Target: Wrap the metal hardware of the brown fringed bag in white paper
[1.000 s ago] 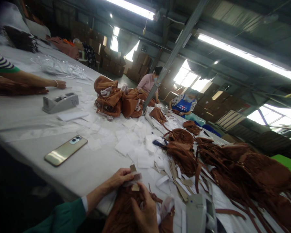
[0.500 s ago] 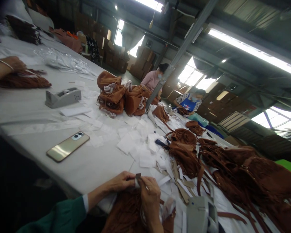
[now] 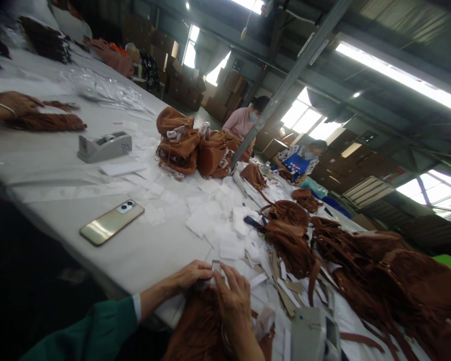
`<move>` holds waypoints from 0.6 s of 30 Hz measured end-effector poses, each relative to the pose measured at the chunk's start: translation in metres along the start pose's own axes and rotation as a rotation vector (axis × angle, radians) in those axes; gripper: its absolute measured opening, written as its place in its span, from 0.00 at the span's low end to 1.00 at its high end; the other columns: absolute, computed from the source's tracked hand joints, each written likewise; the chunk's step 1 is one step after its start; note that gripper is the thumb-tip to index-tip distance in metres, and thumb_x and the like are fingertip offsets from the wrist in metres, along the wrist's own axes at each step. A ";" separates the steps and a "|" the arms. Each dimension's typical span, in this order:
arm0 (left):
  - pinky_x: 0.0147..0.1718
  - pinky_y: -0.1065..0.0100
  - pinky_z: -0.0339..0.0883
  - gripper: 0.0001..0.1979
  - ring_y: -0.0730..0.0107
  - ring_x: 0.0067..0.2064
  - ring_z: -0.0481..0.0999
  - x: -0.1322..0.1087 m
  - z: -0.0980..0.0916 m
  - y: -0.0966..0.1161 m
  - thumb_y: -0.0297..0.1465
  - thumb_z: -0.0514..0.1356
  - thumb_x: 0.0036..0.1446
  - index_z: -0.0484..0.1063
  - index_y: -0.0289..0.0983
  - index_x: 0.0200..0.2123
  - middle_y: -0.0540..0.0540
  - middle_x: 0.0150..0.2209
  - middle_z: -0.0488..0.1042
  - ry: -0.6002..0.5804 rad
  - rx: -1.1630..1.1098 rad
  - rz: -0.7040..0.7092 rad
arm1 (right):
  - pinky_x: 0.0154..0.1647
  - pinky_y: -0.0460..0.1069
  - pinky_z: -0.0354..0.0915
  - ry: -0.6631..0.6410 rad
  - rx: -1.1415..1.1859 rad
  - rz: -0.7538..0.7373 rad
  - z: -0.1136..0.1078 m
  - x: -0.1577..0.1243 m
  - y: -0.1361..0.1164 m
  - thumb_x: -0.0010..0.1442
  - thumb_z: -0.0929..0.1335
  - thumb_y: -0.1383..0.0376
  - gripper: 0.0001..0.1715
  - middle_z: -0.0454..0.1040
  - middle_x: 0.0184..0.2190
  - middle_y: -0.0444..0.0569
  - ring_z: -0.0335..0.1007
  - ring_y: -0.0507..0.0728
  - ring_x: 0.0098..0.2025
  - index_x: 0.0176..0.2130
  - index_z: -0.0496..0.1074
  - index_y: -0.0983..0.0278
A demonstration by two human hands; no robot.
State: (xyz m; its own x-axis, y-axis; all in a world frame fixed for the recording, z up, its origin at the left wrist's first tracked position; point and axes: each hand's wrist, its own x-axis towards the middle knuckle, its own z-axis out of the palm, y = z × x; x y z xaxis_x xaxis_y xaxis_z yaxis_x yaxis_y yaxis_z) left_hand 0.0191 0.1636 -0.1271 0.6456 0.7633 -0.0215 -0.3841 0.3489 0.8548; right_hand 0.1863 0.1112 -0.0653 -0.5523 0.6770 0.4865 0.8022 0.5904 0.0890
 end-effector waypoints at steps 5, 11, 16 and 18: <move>0.25 0.72 0.50 0.18 0.78 0.24 0.59 -0.003 0.002 0.005 0.42 0.64 0.43 0.70 0.32 0.30 0.53 0.24 0.64 -0.016 -0.051 0.015 | 0.48 0.55 0.58 -0.012 0.048 -0.060 0.001 0.005 -0.001 0.69 0.58 0.66 0.16 0.74 0.46 0.52 0.66 0.60 0.48 0.52 0.66 0.65; 0.24 0.71 0.50 0.16 0.75 0.24 0.57 0.001 0.001 -0.001 0.43 0.57 0.46 0.64 0.35 0.22 0.53 0.20 0.60 0.120 -0.044 0.057 | 0.48 0.55 0.59 -0.008 0.061 -0.052 0.002 0.011 -0.015 0.68 0.58 0.67 0.15 0.74 0.43 0.53 0.66 0.61 0.46 0.51 0.67 0.66; 0.21 0.70 0.45 0.16 0.77 0.21 0.51 0.004 0.001 0.000 0.42 0.55 0.48 0.59 0.37 0.19 0.55 0.17 0.54 0.186 0.027 0.087 | 0.51 0.57 0.57 -0.009 0.012 -0.092 0.007 0.009 -0.018 0.67 0.60 0.69 0.16 0.74 0.44 0.53 0.65 0.62 0.48 0.53 0.65 0.65; 0.21 0.70 0.45 0.17 0.77 0.21 0.51 0.004 0.001 0.001 0.43 0.55 0.49 0.60 0.36 0.18 0.55 0.17 0.54 0.174 0.065 0.106 | 0.51 0.57 0.57 -0.018 0.024 -0.083 0.006 0.011 -0.016 0.66 0.59 0.68 0.18 0.74 0.44 0.53 0.65 0.62 0.48 0.55 0.63 0.64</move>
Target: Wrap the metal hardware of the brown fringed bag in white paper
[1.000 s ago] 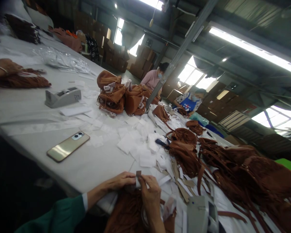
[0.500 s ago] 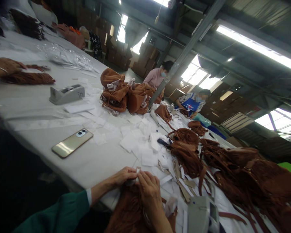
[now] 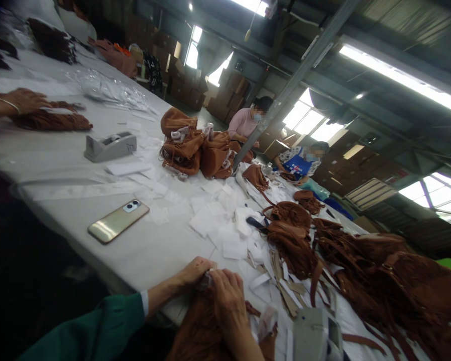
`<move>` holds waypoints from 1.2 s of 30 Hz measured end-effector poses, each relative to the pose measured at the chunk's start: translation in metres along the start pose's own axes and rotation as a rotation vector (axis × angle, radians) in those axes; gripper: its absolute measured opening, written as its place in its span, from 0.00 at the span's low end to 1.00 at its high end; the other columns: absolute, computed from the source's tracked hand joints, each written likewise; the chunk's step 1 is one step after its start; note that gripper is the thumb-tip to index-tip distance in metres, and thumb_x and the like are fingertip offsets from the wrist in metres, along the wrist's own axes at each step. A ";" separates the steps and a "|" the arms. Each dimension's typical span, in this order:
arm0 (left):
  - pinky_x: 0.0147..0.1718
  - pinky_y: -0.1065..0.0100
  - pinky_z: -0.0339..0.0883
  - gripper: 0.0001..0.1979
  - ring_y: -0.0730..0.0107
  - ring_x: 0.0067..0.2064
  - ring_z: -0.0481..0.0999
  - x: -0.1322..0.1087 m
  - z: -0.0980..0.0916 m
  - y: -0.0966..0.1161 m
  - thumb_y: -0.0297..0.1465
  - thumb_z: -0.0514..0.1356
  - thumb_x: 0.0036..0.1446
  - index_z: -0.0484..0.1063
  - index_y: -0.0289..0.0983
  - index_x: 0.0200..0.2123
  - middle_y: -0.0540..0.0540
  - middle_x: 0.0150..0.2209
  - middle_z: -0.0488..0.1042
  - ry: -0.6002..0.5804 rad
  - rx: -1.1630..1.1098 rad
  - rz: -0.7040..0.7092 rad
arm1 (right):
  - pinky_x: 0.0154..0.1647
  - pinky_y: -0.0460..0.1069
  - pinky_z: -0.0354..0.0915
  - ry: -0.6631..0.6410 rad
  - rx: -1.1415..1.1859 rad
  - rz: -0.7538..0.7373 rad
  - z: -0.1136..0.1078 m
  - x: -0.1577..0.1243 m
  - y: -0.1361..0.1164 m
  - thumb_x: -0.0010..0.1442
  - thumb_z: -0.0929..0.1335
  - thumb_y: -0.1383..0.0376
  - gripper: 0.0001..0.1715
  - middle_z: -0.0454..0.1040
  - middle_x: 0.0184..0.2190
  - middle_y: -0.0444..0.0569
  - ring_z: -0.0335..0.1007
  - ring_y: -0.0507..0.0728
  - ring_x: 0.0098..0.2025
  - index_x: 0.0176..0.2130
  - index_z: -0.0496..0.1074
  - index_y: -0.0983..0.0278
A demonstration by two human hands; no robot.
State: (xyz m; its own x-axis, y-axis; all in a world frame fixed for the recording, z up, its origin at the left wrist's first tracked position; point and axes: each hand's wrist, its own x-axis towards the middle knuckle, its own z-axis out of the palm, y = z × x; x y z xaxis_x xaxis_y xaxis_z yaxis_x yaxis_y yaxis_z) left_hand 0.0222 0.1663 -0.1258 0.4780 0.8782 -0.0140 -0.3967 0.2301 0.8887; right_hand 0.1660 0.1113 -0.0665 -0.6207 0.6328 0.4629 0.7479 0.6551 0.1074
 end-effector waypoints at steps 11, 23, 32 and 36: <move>0.27 0.70 0.54 0.19 0.71 0.26 0.62 -0.003 0.002 -0.001 0.42 0.53 0.54 0.72 0.34 0.24 0.48 0.23 0.67 -0.033 0.113 0.099 | 0.56 0.62 0.49 -0.233 0.129 0.068 -0.009 0.010 0.002 0.54 0.61 0.74 0.26 0.75 0.38 0.52 0.68 0.61 0.41 0.53 0.60 0.65; 0.21 0.71 0.47 0.19 0.76 0.21 0.55 0.004 -0.004 -0.005 0.45 0.53 0.51 0.63 0.36 0.20 0.53 0.18 0.58 0.037 -0.011 -0.030 | 0.60 0.69 0.41 -0.089 -0.163 0.060 -0.003 0.011 -0.003 0.64 0.62 0.69 0.17 0.69 0.45 0.55 0.60 0.67 0.54 0.51 0.70 0.58; 0.28 0.72 0.59 0.15 0.71 0.29 0.67 -0.015 -0.005 0.015 0.33 0.61 0.42 0.75 0.32 0.35 0.48 0.29 0.72 -0.189 -0.053 -0.051 | 0.56 0.67 0.50 -0.073 -0.145 0.096 -0.005 0.000 0.008 0.63 0.59 0.71 0.24 0.66 0.42 0.53 0.64 0.65 0.48 0.54 0.68 0.54; 0.27 0.73 0.57 0.12 0.72 0.29 0.65 -0.014 -0.003 0.014 0.30 0.57 0.45 0.75 0.32 0.34 0.50 0.27 0.70 -0.132 0.010 -0.010 | 0.56 0.66 0.53 -0.042 0.017 0.180 0.002 -0.005 0.007 0.64 0.59 0.68 0.20 0.69 0.40 0.52 0.66 0.63 0.45 0.52 0.70 0.54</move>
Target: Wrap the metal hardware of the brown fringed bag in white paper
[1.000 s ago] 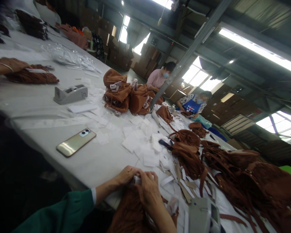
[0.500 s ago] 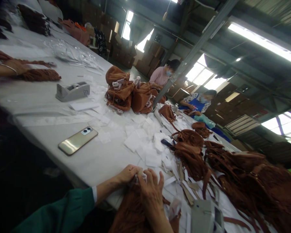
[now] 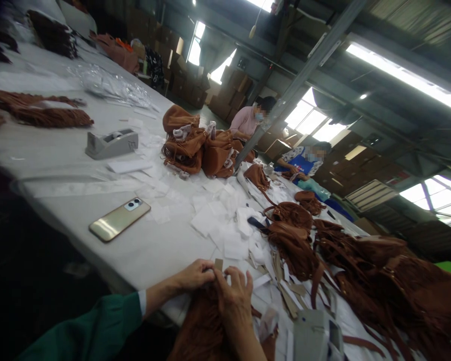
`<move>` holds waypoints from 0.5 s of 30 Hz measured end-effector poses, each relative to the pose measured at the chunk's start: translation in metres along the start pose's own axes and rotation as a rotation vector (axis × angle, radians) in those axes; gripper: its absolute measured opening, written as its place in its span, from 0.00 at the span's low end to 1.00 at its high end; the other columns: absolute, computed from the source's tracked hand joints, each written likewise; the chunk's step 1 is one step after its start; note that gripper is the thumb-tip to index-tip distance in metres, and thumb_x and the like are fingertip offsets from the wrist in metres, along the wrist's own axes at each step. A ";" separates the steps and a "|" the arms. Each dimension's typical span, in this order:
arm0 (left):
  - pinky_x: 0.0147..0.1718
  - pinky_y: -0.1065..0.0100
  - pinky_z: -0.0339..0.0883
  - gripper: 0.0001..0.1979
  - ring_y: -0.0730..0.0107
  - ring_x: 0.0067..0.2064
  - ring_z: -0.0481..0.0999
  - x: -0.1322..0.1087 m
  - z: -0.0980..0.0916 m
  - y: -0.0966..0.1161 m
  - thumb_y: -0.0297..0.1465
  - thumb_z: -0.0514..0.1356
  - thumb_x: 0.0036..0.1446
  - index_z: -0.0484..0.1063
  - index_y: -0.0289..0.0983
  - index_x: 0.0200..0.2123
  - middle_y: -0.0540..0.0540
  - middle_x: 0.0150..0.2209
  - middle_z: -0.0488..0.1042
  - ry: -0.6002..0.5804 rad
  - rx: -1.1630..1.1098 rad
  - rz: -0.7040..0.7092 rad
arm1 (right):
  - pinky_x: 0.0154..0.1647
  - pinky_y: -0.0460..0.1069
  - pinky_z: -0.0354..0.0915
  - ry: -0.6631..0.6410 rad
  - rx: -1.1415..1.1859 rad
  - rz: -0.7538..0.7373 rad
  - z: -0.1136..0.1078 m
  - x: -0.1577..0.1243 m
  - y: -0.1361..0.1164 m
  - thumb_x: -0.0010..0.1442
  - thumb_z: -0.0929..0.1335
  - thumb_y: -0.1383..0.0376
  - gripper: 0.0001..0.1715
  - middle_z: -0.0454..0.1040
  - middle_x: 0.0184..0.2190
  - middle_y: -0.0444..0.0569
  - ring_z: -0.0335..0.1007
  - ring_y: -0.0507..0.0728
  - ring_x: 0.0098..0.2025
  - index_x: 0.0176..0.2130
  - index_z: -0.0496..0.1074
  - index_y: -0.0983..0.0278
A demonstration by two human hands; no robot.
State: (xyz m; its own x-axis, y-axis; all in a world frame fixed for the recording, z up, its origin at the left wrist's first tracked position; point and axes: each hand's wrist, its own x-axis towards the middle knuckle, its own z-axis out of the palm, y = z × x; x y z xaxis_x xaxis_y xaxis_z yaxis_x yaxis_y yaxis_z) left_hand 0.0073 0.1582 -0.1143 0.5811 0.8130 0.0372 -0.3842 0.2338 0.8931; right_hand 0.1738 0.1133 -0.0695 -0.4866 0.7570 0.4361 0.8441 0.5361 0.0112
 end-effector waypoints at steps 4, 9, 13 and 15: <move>0.27 0.74 0.55 0.13 0.73 0.29 0.63 -0.001 0.002 0.005 0.29 0.57 0.47 0.76 0.32 0.36 0.50 0.28 0.69 -0.043 0.109 0.062 | 0.45 0.55 0.68 -0.102 0.344 0.268 -0.010 0.009 0.003 0.61 0.64 0.60 0.25 0.73 0.40 0.52 0.71 0.62 0.43 0.57 0.64 0.63; 0.25 0.74 0.53 0.11 0.75 0.27 0.60 -0.005 0.005 0.006 0.29 0.57 0.49 0.75 0.31 0.35 0.52 0.24 0.65 -0.074 0.333 0.107 | 0.43 0.55 0.69 -0.211 0.481 0.440 -0.023 0.028 0.003 0.58 0.65 0.57 0.19 0.78 0.36 0.52 0.74 0.62 0.40 0.45 0.73 0.64; 0.27 0.73 0.53 0.09 0.74 0.27 0.61 -0.004 0.003 0.000 0.28 0.56 0.50 0.73 0.32 0.34 0.53 0.25 0.64 -0.092 0.393 0.137 | 0.38 0.54 0.67 -0.187 0.403 0.365 -0.024 0.036 0.001 0.58 0.65 0.59 0.11 0.78 0.31 0.50 0.74 0.62 0.35 0.34 0.76 0.62; 0.28 0.73 0.53 0.06 0.74 0.27 0.61 -0.002 0.002 -0.002 0.29 0.56 0.51 0.71 0.33 0.31 0.53 0.24 0.63 -0.086 0.434 0.160 | 0.38 0.54 0.64 -0.158 0.334 0.247 -0.023 0.035 0.001 0.58 0.64 0.64 0.11 0.77 0.29 0.48 0.73 0.60 0.33 0.32 0.76 0.61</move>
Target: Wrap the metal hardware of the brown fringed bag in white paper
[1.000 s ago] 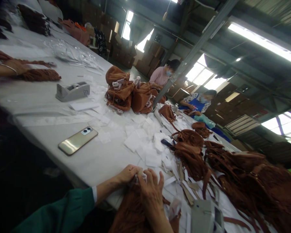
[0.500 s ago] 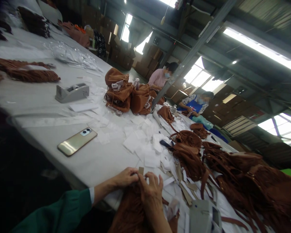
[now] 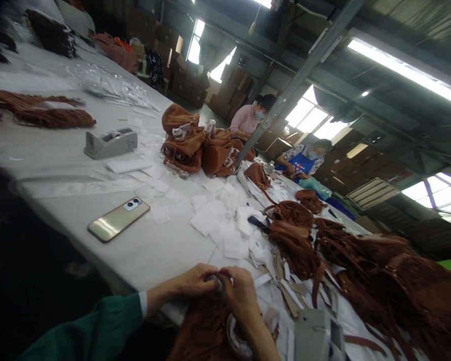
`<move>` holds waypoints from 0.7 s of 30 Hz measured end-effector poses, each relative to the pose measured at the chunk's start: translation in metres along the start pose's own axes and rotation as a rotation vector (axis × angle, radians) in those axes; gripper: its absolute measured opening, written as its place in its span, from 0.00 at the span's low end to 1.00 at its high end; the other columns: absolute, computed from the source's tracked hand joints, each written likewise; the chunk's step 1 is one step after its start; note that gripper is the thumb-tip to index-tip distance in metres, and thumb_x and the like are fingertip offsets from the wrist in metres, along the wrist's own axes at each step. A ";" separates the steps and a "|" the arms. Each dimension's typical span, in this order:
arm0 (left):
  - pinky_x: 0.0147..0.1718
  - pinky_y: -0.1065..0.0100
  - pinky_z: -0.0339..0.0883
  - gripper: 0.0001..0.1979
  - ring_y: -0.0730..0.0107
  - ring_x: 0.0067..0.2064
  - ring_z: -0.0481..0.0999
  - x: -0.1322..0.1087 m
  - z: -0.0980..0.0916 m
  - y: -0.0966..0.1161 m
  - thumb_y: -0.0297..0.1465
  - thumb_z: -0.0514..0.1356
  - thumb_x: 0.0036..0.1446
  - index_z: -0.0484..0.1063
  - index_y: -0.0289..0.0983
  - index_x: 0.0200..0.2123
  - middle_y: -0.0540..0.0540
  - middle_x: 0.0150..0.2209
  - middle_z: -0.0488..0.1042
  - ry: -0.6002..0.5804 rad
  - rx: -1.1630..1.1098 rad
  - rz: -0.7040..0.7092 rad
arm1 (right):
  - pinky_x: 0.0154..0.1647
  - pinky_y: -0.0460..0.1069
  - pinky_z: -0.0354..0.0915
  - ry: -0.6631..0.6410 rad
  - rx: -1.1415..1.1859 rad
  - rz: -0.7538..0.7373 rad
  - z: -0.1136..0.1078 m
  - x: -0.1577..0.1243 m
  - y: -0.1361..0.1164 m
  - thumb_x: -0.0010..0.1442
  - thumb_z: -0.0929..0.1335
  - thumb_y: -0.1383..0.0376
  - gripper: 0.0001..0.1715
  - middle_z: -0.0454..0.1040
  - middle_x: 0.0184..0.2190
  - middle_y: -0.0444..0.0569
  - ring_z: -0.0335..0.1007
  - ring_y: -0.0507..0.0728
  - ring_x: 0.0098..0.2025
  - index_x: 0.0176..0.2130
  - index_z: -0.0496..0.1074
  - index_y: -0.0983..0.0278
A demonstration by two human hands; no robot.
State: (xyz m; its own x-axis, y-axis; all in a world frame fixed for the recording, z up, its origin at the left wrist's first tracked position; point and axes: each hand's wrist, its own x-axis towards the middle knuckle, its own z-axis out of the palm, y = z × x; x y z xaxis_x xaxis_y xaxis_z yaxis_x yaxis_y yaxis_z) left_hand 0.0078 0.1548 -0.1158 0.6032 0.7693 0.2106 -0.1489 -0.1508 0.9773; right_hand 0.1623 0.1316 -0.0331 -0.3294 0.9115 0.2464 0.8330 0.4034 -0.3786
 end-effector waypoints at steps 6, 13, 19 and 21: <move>0.29 0.70 0.48 0.04 0.75 0.27 0.57 0.003 0.002 -0.004 0.28 0.57 0.51 0.65 0.35 0.25 0.55 0.23 0.61 0.062 0.035 -0.030 | 0.37 0.53 0.60 0.096 -0.167 -0.260 0.002 -0.014 0.002 0.64 0.61 0.70 0.13 0.73 0.26 0.47 0.68 0.58 0.31 0.34 0.73 0.63; 0.24 0.72 0.50 0.11 0.75 0.24 0.58 0.005 0.002 -0.002 0.37 0.55 0.49 0.63 0.36 0.24 0.54 0.21 0.60 0.031 -0.310 -0.188 | 0.43 0.53 0.61 0.208 -0.159 -0.443 0.008 -0.023 -0.008 0.67 0.62 0.70 0.09 0.75 0.33 0.48 0.69 0.58 0.37 0.43 0.71 0.64; 0.26 0.71 0.57 0.15 0.73 0.25 0.63 0.005 0.003 0.001 0.43 0.57 0.45 0.62 0.36 0.24 0.51 0.22 0.62 0.090 -0.629 -0.270 | 0.54 0.57 0.56 0.273 -0.255 -0.543 0.017 -0.027 -0.006 0.65 0.62 0.74 0.14 0.76 0.43 0.53 0.69 0.60 0.50 0.49 0.69 0.66; 0.27 0.71 0.58 0.16 0.74 0.27 0.64 0.004 0.003 0.001 0.41 0.62 0.43 0.64 0.35 0.26 0.51 0.24 0.64 0.110 -0.670 -0.266 | 0.57 0.57 0.52 0.280 -0.294 -0.548 0.018 -0.028 -0.002 0.65 0.63 0.74 0.15 0.75 0.46 0.54 0.69 0.60 0.52 0.51 0.69 0.67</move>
State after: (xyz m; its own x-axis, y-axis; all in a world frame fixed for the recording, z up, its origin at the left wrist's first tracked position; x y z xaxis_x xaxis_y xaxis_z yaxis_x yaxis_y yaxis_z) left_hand 0.0120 0.1562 -0.1137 0.6089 0.7901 -0.0705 -0.4767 0.4354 0.7636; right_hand 0.1618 0.1063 -0.0557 -0.6441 0.5105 0.5697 0.6777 0.7262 0.1154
